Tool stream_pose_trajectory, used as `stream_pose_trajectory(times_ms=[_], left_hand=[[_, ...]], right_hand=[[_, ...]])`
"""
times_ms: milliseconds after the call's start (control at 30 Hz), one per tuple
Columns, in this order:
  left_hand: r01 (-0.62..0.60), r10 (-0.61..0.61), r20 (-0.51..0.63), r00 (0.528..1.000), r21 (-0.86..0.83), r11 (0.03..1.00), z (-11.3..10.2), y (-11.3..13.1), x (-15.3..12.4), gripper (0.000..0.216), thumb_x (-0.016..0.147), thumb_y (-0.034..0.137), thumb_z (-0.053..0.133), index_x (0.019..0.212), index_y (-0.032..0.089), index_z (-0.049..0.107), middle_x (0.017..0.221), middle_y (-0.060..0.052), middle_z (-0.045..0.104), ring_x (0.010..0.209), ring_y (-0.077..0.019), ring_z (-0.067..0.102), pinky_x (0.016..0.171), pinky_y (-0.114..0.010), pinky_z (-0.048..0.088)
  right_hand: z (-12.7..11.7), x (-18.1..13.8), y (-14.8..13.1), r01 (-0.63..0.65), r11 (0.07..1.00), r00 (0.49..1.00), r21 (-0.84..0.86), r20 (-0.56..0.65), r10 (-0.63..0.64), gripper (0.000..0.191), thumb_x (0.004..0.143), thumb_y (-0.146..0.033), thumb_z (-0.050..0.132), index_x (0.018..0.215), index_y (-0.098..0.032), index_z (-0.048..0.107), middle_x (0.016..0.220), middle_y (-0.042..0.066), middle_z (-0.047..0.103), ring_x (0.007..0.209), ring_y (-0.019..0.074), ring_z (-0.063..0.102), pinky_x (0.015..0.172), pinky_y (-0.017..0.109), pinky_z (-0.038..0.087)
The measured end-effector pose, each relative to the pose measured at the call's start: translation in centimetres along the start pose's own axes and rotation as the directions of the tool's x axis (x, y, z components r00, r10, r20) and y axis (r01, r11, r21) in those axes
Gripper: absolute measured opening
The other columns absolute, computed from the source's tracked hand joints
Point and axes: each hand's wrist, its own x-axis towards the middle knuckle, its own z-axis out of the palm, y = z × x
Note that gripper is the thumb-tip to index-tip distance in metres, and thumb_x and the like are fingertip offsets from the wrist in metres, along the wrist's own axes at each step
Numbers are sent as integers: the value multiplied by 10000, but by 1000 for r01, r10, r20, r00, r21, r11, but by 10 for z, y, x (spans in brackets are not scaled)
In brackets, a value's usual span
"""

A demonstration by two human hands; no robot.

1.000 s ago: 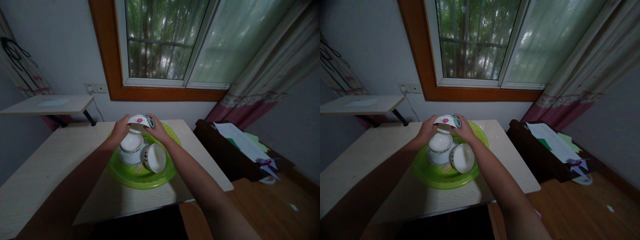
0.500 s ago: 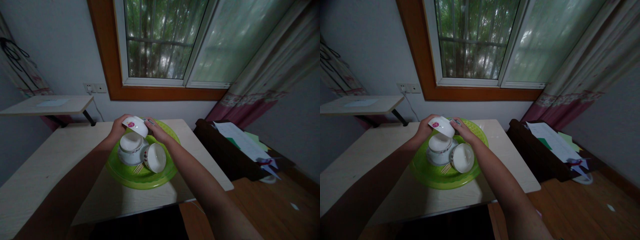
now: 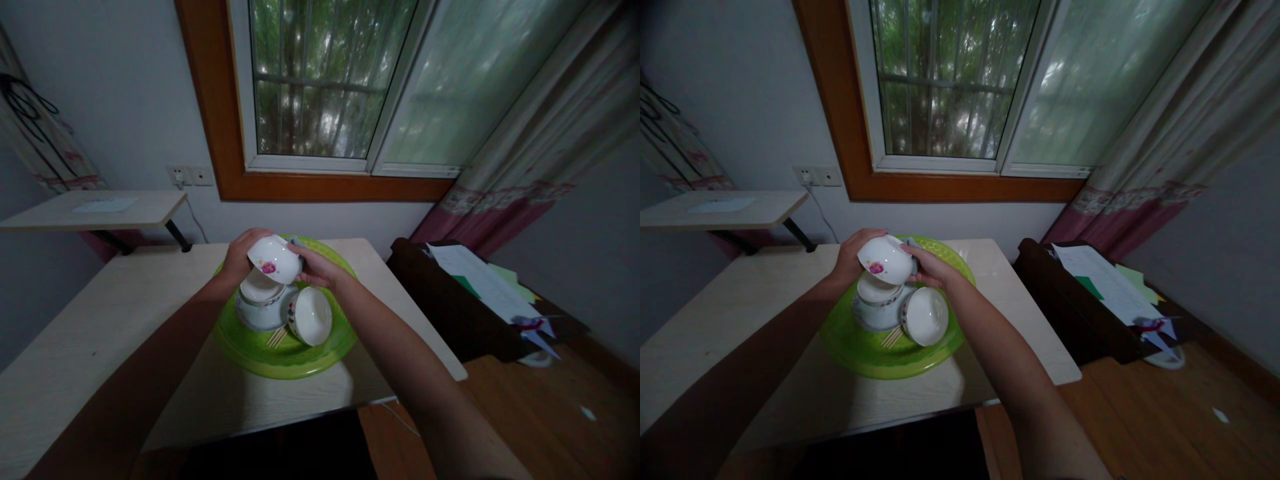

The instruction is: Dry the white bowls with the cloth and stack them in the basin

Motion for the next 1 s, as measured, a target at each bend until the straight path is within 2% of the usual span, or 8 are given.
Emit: stream_pose_trajectory(times_ms=[133, 200, 367, 467, 633, 733, 833, 1000], left_hand=[[-1, 1, -12, 1000, 43, 999, 3, -6, 3, 287, 910, 240, 555, 1180, 206, 645, 1234, -92, 660, 1195, -193, 605, 1074, -372, 478], [64, -63, -25, 998, 48, 997, 5, -9, 5, 325, 883, 221, 577, 1204, 201, 624, 1249, -103, 634, 1179, -195, 601, 1054, -375, 488], [312, -314, 4, 950, -122, 942, 11, -16, 8, 495, 832, 210, 619, 1321, 196, 544, 1313, -131, 623, 1127, -199, 636, 960, -354, 536], [429, -446, 15, 895, -305, 850, 11, -17, 9, 568, 868, 252, 593, 1417, 189, 461, 1286, -147, 647, 1006, -184, 674, 841, -320, 567], [571, -532, 249, 810, -546, 613, 11, -20, 5, 611, 945, 372, 485, 1521, 235, 336, 1242, -135, 662, 900, -182, 686, 745, -329, 587], [547, -460, 310, 832, -596, 588, 14, -23, 1, 762, 879, 465, 628, 1542, 264, 311, 1408, -142, 574, 1109, -249, 664, 900, -406, 580], [488, -380, 306, 873, -554, 674, 16, -26, 0, 952, 719, 448, 815, 1524, 233, 356, 1519, -158, 484, 1323, -327, 549, 1094, -478, 482], [404, -321, 247, 914, -489, 773, 13, -28, 1, 845, 673, 410, 847, 1404, 185, 486, 1444, -163, 554, 1309, -329, 561, 1139, -521, 438]], right_hand=[[3, -1, -2, 49, 999, 998, -8, -42, -49, 256, 925, -368, 639, 1126, -210, 627, 857, 13, 720, 624, 122, 659, 511, 216, 598], [5, -1, -3, 108, 993, 992, -47, -62, -110, 244, 904, -343, 638, 1109, -210, 625, 878, 13, 719, 642, 123, 653, 504, 202, 574], [4, 3, 2, 357, 921, 922, -158, -100, -374, 345, 853, -356, 664, 1159, -254, 541, 1114, 18, 715, 943, 177, 696, 787, 320, 619], [-1, 8, 6, 433, 876, 864, -211, -180, -471, 478, 821, -392, 697, 1209, -295, 436, 1188, 2, 681, 1033, 192, 684, 868, 362, 603], [-7, 12, 9, 487, 799, 774, -351, -251, -582, 492, 792, -424, 722, 1117, -308, 371, 1076, -11, 655, 967, 190, 664, 840, 342, 584], [-7, 11, 11, 549, 708, 709, -445, -200, -676, 485, 778, -450, 759, 1062, -295, 397, 1006, -19, 638, 923, 183, 632, 871, 342, 560], [-7, 10, 15, 578, 609, 673, -544, -105, -733, 512, 783, -462, 783, 1118, -287, 437, 1046, -5, 637, 965, 188, 613, 953, 365, 523], [-11, 12, 19, 587, 455, 624, -670, 17, -781, 527, 842, -487, 746, 1218, -293, 431, 1172, 35, 615, 1058, 203, 605, 1007, 395, 489]])
